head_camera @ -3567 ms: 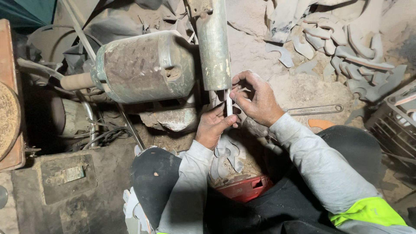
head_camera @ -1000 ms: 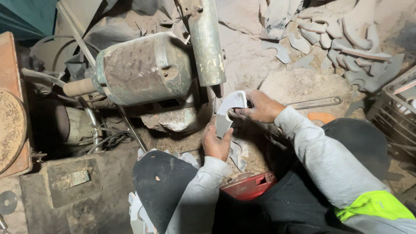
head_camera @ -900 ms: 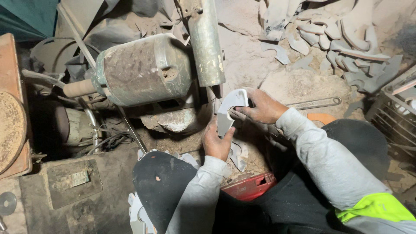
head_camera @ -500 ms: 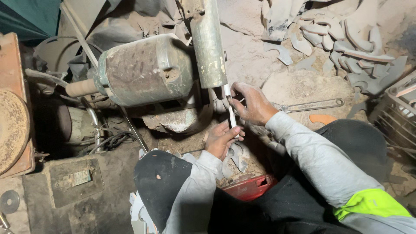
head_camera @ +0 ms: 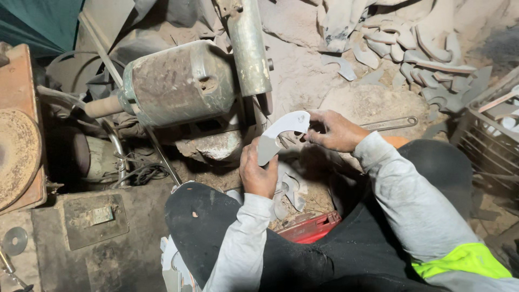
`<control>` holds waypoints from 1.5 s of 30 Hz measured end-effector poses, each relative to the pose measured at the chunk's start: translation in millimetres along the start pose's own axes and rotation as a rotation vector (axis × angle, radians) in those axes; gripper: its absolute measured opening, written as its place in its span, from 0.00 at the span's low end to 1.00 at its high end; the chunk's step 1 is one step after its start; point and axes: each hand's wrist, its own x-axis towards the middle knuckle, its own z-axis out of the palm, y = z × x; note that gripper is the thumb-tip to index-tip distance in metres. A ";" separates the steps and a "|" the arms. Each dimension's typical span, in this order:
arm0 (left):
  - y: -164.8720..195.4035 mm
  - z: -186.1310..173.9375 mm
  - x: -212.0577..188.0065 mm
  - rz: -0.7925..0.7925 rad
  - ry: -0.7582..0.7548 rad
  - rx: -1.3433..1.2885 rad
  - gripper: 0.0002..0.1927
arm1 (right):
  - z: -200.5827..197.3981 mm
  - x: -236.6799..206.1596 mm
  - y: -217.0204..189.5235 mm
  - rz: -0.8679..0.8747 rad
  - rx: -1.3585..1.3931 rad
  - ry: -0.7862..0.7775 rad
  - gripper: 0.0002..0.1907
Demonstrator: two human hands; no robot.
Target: The person uses a bench grinder to smooth the edges of several curved shoe sole pieces. They hold each piece against the rotating wheel, rotate it to grind different edges, and then place the finished pieces aside.
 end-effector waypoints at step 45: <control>30.6 -116.9 -1.1 -0.352 -0.131 -0.252 0.12 | -22.3 -5.1 31.4 0.188 -0.131 0.162 0.14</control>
